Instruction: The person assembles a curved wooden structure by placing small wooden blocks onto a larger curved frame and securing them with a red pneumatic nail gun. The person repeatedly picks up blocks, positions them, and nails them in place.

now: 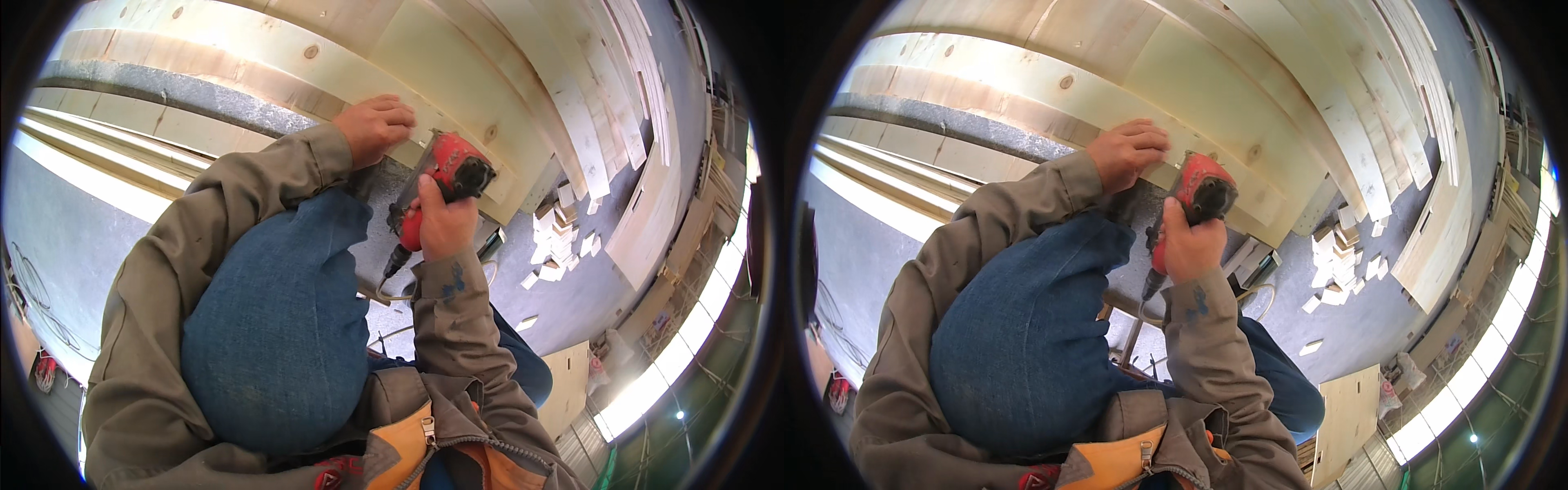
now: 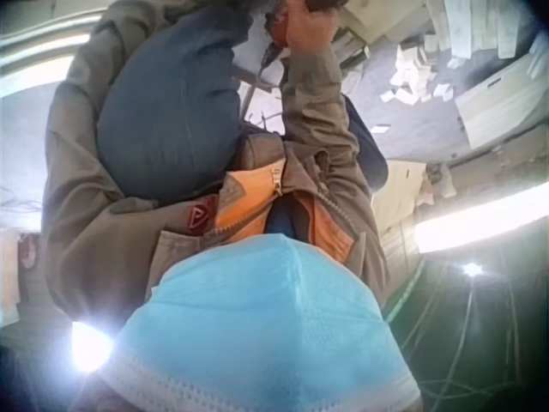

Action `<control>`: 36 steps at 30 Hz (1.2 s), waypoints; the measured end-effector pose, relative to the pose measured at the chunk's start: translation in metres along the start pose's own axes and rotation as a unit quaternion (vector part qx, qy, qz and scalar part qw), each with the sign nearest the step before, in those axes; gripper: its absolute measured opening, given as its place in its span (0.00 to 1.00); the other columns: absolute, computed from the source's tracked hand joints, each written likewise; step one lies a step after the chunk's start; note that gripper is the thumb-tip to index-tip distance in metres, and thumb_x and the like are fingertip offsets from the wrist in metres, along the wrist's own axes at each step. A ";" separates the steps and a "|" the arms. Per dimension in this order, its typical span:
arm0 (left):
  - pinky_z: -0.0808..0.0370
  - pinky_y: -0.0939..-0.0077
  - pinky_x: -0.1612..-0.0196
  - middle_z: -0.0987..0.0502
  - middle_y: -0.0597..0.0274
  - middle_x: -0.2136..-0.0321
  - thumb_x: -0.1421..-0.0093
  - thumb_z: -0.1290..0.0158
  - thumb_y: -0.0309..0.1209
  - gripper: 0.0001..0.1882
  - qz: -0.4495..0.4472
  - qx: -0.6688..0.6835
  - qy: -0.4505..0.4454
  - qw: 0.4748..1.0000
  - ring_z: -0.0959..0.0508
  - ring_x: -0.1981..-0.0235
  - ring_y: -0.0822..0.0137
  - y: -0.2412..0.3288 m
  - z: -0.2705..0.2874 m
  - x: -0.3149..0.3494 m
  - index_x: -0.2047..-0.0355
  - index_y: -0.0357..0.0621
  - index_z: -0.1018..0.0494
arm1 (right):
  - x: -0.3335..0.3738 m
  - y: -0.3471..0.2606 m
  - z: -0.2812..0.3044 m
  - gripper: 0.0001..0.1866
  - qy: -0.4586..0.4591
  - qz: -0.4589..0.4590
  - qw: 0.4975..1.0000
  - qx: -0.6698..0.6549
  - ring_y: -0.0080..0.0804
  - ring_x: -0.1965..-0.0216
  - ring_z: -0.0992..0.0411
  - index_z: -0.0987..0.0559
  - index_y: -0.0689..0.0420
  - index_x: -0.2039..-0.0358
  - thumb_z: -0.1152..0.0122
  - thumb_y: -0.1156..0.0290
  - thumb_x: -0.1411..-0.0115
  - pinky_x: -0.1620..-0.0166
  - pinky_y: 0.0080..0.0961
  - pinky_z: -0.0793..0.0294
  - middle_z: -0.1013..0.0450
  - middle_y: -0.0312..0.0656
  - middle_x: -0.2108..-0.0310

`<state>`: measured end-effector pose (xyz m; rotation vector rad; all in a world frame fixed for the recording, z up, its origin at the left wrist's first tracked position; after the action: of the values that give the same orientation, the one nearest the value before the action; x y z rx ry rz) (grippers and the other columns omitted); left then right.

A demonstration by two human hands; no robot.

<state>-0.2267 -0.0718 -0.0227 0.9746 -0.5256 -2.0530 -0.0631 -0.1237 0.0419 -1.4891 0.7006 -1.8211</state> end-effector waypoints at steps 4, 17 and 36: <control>0.28 0.52 0.32 0.18 0.59 0.51 0.49 0.41 0.18 0.16 0.002 -0.001 -0.016 1.000 0.21 0.41 0.55 -0.002 -0.001 0.000 0.59 0.42 0.18 | 0.007 -0.010 0.017 0.10 0.018 0.028 0.999 0.015 0.22 0.78 0.28 0.20 0.61 0.59 0.31 0.69 0.33 0.74 0.24 0.28 0.26 0.34 0.76; 0.29 0.51 0.32 0.19 0.56 0.50 0.50 0.40 0.17 0.18 0.011 0.002 -0.036 0.999 0.21 0.41 0.53 0.000 0.001 0.000 0.57 0.42 0.19 | 0.016 0.027 0.052 0.12 -0.011 -0.034 0.999 0.003 0.23 0.77 0.27 0.19 0.61 0.54 0.30 0.69 0.33 0.72 0.26 0.26 0.24 0.35 0.75; 0.41 0.46 0.26 0.30 0.62 0.32 0.40 0.36 0.36 0.31 0.059 -0.157 -0.191 0.967 0.34 0.29 0.57 0.041 -0.018 -0.020 0.35 0.51 0.27 | 0.046 0.049 0.136 0.11 0.023 -0.006 0.998 -0.054 0.27 0.77 0.26 0.20 0.64 0.54 0.33 0.72 0.33 0.72 0.26 0.25 0.23 0.38 0.71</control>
<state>-0.1852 -0.0807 0.0017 0.3543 -0.4239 -2.1392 0.0723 -0.1893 0.0609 -1.5281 0.8263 -1.8583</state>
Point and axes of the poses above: each hand's wrist, its own x-axis away from the middle knuckle, its own z-axis out of the back of the hand, y = z × x, the point moved 7 cm from there along -x, towards the middle knuckle
